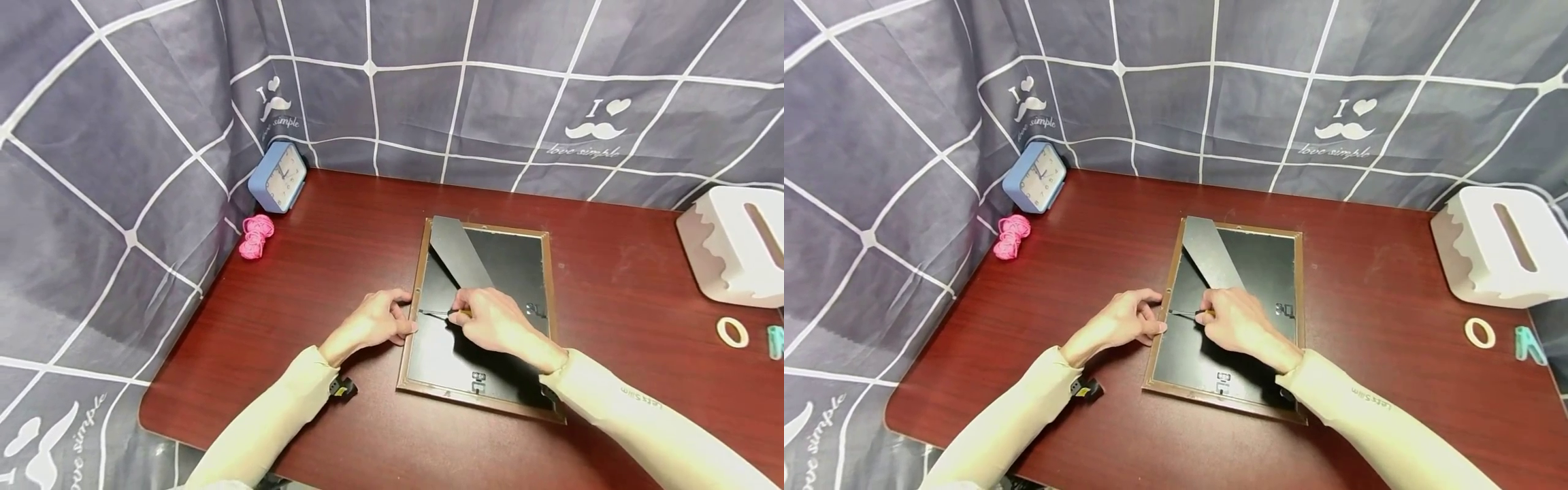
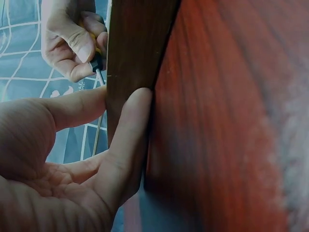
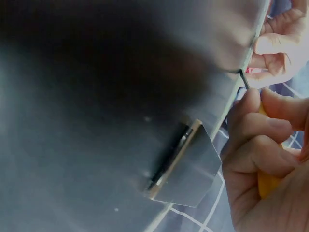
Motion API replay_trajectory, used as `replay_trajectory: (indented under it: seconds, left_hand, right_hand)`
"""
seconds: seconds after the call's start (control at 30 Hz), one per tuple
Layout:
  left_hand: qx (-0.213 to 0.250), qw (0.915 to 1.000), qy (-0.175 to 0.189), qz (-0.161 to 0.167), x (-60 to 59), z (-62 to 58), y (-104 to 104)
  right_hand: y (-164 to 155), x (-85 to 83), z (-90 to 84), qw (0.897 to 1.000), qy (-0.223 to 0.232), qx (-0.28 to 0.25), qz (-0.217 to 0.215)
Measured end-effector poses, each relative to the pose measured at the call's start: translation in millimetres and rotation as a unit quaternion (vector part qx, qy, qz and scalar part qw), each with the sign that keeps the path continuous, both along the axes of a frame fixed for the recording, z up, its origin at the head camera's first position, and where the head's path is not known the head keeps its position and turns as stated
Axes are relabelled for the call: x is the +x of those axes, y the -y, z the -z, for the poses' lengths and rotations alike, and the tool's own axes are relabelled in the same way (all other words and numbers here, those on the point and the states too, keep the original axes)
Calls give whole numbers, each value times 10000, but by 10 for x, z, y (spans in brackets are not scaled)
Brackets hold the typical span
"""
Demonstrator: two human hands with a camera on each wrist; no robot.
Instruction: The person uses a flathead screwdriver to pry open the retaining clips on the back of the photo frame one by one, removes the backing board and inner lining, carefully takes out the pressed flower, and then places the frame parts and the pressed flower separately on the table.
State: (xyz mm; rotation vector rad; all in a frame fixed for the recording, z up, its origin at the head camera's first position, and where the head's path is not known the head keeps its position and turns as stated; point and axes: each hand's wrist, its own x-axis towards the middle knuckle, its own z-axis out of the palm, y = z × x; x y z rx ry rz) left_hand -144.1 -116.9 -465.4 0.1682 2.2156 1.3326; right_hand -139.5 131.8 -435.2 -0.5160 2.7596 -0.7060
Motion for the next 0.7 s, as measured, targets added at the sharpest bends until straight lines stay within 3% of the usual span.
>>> replay_trajectory:
  seconds: [0.13, 0.4, 0.7]
  left_hand:
    - [-12, 9999, -28, 114, -6, 5, 4]
    - [301, 9994, 190, 56, -36, 45, 36]
    - [331, 9991, 276, -9, -51, 68, 52]
  right_hand:
    - [3, 20, 22, 9999, -98, -96, 42]
    - [38, 37, -26, 9999, -113, -31, 126]
    - [38, 50, -23, 10000, -73, 28, 21]
